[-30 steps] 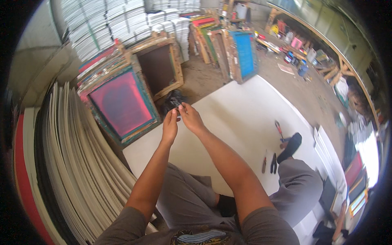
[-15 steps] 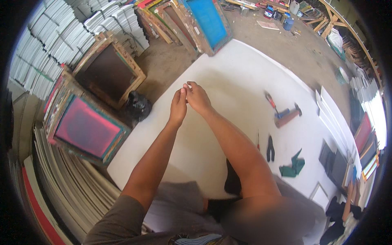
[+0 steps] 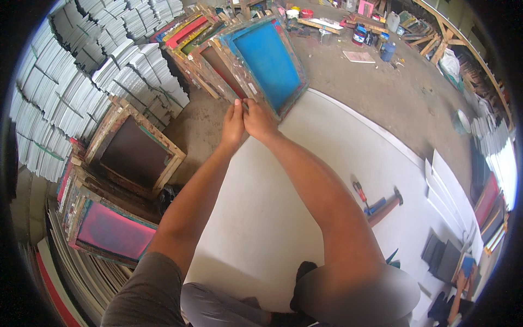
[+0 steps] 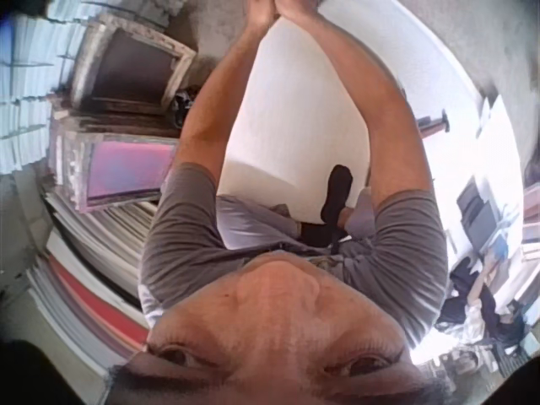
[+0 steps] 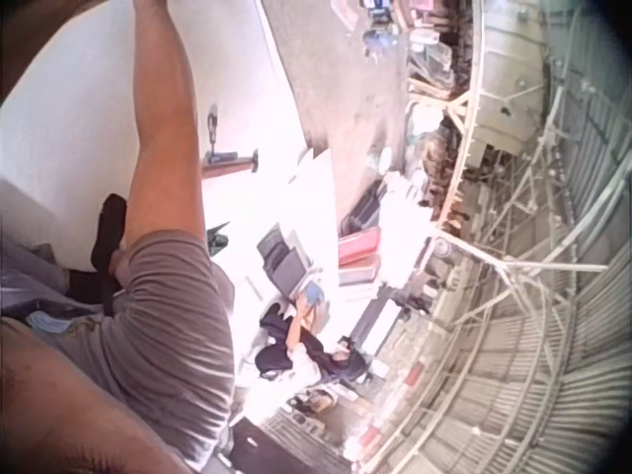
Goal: The person sits on the floor and uses a screwdriver and pliers to remove staples and debris from the frame of a pink screen. They then place the screen aside and pick up a blue screen, continuing to scrape and remove staples from its frame using the same tools.
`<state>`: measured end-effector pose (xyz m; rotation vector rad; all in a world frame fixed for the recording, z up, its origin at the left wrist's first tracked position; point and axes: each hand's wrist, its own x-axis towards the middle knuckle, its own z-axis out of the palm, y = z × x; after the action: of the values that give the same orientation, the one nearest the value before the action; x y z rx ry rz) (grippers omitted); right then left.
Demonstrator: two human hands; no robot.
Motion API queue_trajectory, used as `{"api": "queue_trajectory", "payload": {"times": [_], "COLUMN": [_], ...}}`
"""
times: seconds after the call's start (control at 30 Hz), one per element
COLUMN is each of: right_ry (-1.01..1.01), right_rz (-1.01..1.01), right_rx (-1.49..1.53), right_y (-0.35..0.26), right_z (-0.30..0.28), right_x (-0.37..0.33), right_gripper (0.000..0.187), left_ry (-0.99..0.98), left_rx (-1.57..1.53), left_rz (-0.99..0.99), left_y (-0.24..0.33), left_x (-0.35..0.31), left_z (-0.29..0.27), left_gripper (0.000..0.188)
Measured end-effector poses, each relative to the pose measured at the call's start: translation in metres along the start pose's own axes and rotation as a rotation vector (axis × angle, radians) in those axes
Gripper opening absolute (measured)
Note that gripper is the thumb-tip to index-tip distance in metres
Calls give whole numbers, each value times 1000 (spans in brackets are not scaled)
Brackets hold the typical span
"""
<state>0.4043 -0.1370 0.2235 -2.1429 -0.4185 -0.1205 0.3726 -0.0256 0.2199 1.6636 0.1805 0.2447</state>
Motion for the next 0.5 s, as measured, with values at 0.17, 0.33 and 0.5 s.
{"api": "queue_trajectory", "payload": {"times": [0.17,0.33,0.5], "right_ry": [-35,-16,93], "right_rz": [-76,-75,-35], "right_rx": [4,3,-46], "right_y": [-14,2,8], "right_z": [-17,0,13], "right_x": [53,95,131], "right_gripper": [38,41,63], "left_ry": [80,152,157], "left_rx": [-82,-123,7], "left_rz": [46,33,29], "left_y": [26,21,39], "left_x": [49,105,143], "left_z": [4,-2,-9], "left_gripper": [63,58,74]}}
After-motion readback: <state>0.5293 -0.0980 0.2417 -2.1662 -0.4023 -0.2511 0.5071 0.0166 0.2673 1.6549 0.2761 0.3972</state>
